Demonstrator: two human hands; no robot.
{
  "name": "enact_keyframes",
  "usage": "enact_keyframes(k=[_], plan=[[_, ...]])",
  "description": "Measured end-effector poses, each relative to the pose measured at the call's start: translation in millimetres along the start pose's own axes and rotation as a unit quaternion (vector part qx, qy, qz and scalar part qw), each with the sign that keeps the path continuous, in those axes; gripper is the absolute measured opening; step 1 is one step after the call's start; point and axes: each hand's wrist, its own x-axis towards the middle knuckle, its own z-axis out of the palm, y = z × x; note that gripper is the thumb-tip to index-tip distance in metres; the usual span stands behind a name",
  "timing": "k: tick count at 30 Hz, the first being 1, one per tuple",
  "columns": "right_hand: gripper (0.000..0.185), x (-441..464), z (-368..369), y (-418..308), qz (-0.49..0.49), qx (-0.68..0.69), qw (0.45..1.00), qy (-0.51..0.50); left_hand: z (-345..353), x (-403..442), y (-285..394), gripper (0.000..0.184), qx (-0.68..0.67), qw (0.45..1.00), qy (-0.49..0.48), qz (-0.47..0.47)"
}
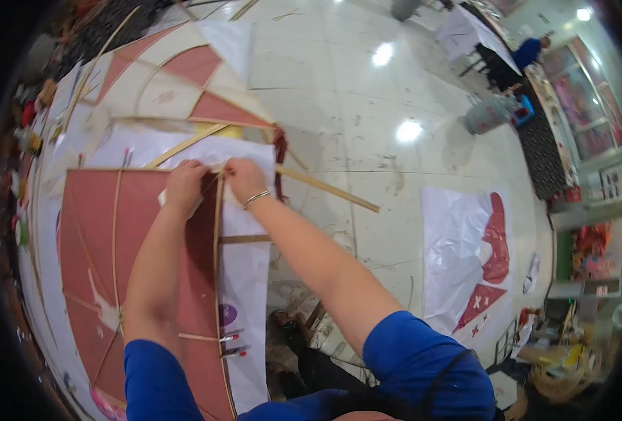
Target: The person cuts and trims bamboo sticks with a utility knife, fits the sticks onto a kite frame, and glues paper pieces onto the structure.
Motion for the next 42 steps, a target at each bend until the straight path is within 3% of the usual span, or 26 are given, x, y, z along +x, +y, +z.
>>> enact_keyframes(k=[3, 5, 6, 7, 9, 11, 13, 15, 19, 25, 27, 30, 37, 42], plan=[[0.011, 2.2, 2.0, 4.8, 0.038, 0.015, 0.998, -0.040, 4.0, -0.6, 2.0, 0.013, 0.037, 0.999, 0.003, -0.034], [0.015, 5.8, -4.4, 7.3, 0.019, 0.008, 0.998, -0.064, 5.2, -6.9, 6.3, 0.023, 0.027, 0.993, 0.111, 0.001], [0.026, 6.2, -13.9, 3.1, 0.029, -0.010, 0.996, -0.086, -4.8, -12.9, 12.6, 0.030, -0.035, 0.992, 0.119, -0.028], [0.034, -0.4, -36.3, -23.5, 0.065, 0.039, 0.997, -0.035, -50.6, -43.4, 36.2, 0.030, -0.106, 0.985, 0.123, -0.066], [0.031, -15.5, -57.7, -12.9, 0.008, 0.033, 0.999, -0.016, -87.6, -93.2, 50.8, 0.028, -0.129, 0.979, 0.147, -0.059], [0.026, -49.6, -74.9, 9.5, 0.057, 0.147, 0.987, -0.010, -105.5, -166.6, 67.3, 0.027, -0.143, 0.974, 0.133, -0.111], [0.025, -90.6, -105.6, 0.1, 0.112, 0.120, 0.986, 0.002, -131.7, -239.4, 73.5, 0.029, -0.144, 0.968, 0.118, -0.170], [0.024, -143.3, -130.0, 6.6, 0.200, 0.083, 0.976, -0.034, -147.8, -318.9, 78.1, 0.028, -0.123, 0.952, 0.098, -0.261], [0.022, -252.1, -142.6, -14.4, 0.245, 0.023, 0.967, -0.070, -162.0, -463.2, 115.9, 0.023, -0.056, 0.900, 0.107, -0.418], [0.022, -362.2, -113.0, -106.8, 0.216, 0.053, 0.961, -0.166, -170.7, -561.8, 174.9, 0.017, -0.120, 0.853, 0.148, -0.485], [0.023, -378.2, -96.0, -129.7, 0.200, 0.111, 0.953, -0.198, -169.0, -593.7, 197.0, 0.016, -0.109, 0.857, 0.132, -0.486], [0.021, -396.3, -81.2, -167.8, 0.139, 0.077, 0.957, -0.244, -165.2, -645.8, 221.3, 0.016, -0.091, 0.855, 0.139, -0.491], [0.018, -484.2, -59.1, -222.2, 0.209, 0.170, 0.909, -0.319, -168.4, -742.1, 243.8, 0.017, -0.072, 0.843, 0.143, -0.514], [0.020, -559.5, -52.4, -238.0, 0.209, 0.163, 0.885, -0.384, -161.7, -748.1, 228.9, 0.018, -0.063, 0.912, 0.116, -0.389]])
